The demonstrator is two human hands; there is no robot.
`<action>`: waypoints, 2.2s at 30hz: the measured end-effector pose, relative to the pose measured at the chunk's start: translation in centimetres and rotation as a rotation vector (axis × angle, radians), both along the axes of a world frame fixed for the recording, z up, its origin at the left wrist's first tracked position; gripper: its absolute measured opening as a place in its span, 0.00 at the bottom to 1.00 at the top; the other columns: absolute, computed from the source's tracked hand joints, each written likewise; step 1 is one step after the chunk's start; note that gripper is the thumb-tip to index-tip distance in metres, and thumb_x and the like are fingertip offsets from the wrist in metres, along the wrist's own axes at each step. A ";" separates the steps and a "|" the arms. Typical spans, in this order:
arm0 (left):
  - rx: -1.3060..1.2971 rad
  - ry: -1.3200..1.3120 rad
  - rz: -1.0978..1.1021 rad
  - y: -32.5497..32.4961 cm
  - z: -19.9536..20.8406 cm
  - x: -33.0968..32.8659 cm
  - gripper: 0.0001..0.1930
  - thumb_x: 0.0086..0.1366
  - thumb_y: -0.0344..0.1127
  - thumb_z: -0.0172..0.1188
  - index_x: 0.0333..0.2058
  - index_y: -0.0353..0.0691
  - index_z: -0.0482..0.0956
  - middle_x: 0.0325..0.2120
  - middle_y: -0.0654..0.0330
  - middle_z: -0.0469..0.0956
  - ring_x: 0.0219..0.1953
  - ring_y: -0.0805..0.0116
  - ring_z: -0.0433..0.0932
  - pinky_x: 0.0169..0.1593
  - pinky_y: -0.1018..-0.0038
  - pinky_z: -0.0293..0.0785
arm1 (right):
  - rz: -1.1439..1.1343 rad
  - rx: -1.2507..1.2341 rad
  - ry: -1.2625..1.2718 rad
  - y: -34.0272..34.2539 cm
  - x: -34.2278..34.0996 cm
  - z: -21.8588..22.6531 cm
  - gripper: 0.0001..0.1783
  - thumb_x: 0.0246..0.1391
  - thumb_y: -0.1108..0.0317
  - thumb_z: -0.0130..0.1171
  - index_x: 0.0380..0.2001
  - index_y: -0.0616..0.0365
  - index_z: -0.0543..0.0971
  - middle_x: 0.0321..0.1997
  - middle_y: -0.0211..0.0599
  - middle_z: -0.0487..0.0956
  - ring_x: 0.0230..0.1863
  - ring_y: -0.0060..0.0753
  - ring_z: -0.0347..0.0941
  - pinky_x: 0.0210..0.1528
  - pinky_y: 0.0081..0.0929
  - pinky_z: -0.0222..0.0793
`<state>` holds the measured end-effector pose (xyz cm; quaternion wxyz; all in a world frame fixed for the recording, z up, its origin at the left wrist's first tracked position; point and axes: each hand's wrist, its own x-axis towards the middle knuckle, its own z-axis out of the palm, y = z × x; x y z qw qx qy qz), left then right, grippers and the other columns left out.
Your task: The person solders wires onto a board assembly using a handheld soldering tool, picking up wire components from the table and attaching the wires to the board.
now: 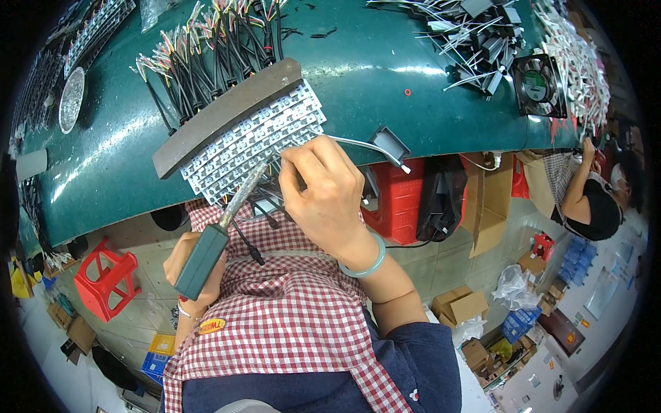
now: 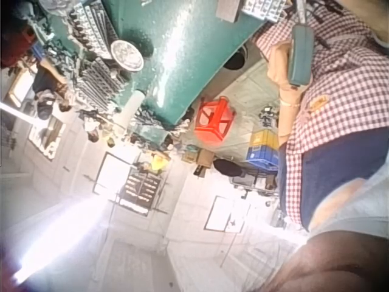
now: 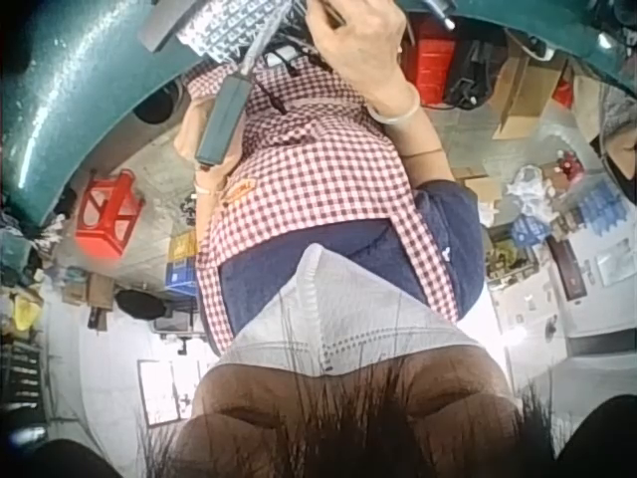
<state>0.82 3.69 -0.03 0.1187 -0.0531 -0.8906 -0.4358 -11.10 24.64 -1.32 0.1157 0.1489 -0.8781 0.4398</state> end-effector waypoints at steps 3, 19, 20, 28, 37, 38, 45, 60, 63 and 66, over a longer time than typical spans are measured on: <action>-0.021 0.004 0.034 0.1 0.0 0.2 0.09 0.47 0.23 0.68 0.30 0.29 0.80 0.25 0.50 0.77 0.26 0.55 0.80 0.27 0.69 0.74 | 0.001 -0.005 0.001 -0.1 0.0 0.1 0.06 0.43 0.81 0.65 0.27 0.62 0.80 0.27 0.38 0.75 0.28 0.40 0.75 0.29 0.33 0.70; -0.029 -0.044 0.128 -0.9 -0.6 2.7 0.10 0.47 0.22 0.68 0.31 0.28 0.81 0.31 0.47 0.81 0.34 0.48 0.83 0.39 0.64 0.79 | 0.061 -0.052 -0.011 2.2 -1.4 1.3 0.05 0.46 0.78 0.65 0.29 0.61 0.80 0.29 0.40 0.77 0.30 0.43 0.76 0.32 0.35 0.73; 0.035 -0.097 0.182 -1.4 -1.3 3.6 0.11 0.47 0.22 0.67 0.32 0.28 0.81 0.31 0.47 0.81 0.34 0.47 0.83 0.39 0.64 0.79 | 0.038 -0.054 0.003 3.1 -2.0 1.8 0.04 0.47 0.77 0.65 0.29 0.62 0.80 0.30 0.40 0.77 0.30 0.43 0.76 0.33 0.35 0.73; 0.089 -0.152 0.207 -1.3 -1.8 2.9 0.12 0.49 0.22 0.66 0.34 0.27 0.80 0.32 0.45 0.81 0.33 0.47 0.82 0.38 0.63 0.78 | -0.334 0.783 0.381 16.7 -11.1 0.7 0.08 0.48 0.79 0.60 0.29 0.54 0.84 0.37 0.34 0.79 0.42 0.40 0.75 0.41 0.36 0.70; 0.023 -0.089 0.159 -1.4 -1.6 2.3 0.11 0.50 0.23 0.64 0.35 0.28 0.80 0.33 0.45 0.80 0.32 0.46 0.81 0.37 0.62 0.77 | -0.241 0.234 0.532 17.1 -12.2 2.8 0.10 0.48 0.82 0.64 0.34 0.57 0.83 0.34 0.38 0.78 0.35 0.38 0.75 0.36 0.30 0.72; 0.037 -0.056 0.155 -1.6 -2.0 2.6 0.11 0.50 0.23 0.64 0.35 0.28 0.80 0.33 0.45 0.80 0.32 0.46 0.81 0.37 0.62 0.77 | -0.242 0.121 0.557 16.1 -11.9 3.4 0.12 0.50 0.84 0.63 0.36 0.57 0.84 0.33 0.38 0.77 0.33 0.36 0.75 0.34 0.28 0.72; 0.060 -0.218 0.429 -3.1 -5.3 7.0 0.18 0.58 0.31 0.71 0.44 0.32 0.76 0.37 0.55 0.74 0.41 0.59 0.73 0.45 0.65 0.70 | -0.108 -0.023 0.475 9.6 -8.8 5.0 0.21 0.46 0.87 0.61 0.43 0.55 0.85 0.33 0.36 0.75 0.28 0.31 0.72 0.29 0.23 0.69; 0.032 0.043 0.160 -0.6 0.5 2.2 0.10 0.50 0.19 0.65 0.34 0.25 0.81 0.32 0.45 0.81 0.34 0.50 0.84 0.37 0.67 0.80 | 0.110 0.013 0.173 0.2 0.6 -0.1 0.15 0.40 0.84 0.66 0.34 0.59 0.82 0.24 0.34 0.71 0.22 0.35 0.70 0.23 0.30 0.67; 0.061 0.007 0.146 -0.9 0.7 2.4 0.10 0.50 0.19 0.64 0.34 0.25 0.81 0.32 0.46 0.81 0.33 0.50 0.84 0.37 0.67 0.80 | 0.124 0.036 0.171 0.0 1.2 -0.2 0.16 0.39 0.85 0.66 0.34 0.59 0.82 0.24 0.34 0.70 0.22 0.33 0.70 0.23 0.29 0.66; 0.019 0.032 0.143 -1.0 0.6 2.6 0.10 0.50 0.20 0.65 0.33 0.26 0.81 0.31 0.46 0.81 0.33 0.51 0.84 0.36 0.67 0.80 | 0.117 0.051 0.157 -0.1 1.6 -0.2 0.16 0.39 0.85 0.66 0.35 0.59 0.83 0.24 0.33 0.70 0.22 0.32 0.70 0.22 0.28 0.66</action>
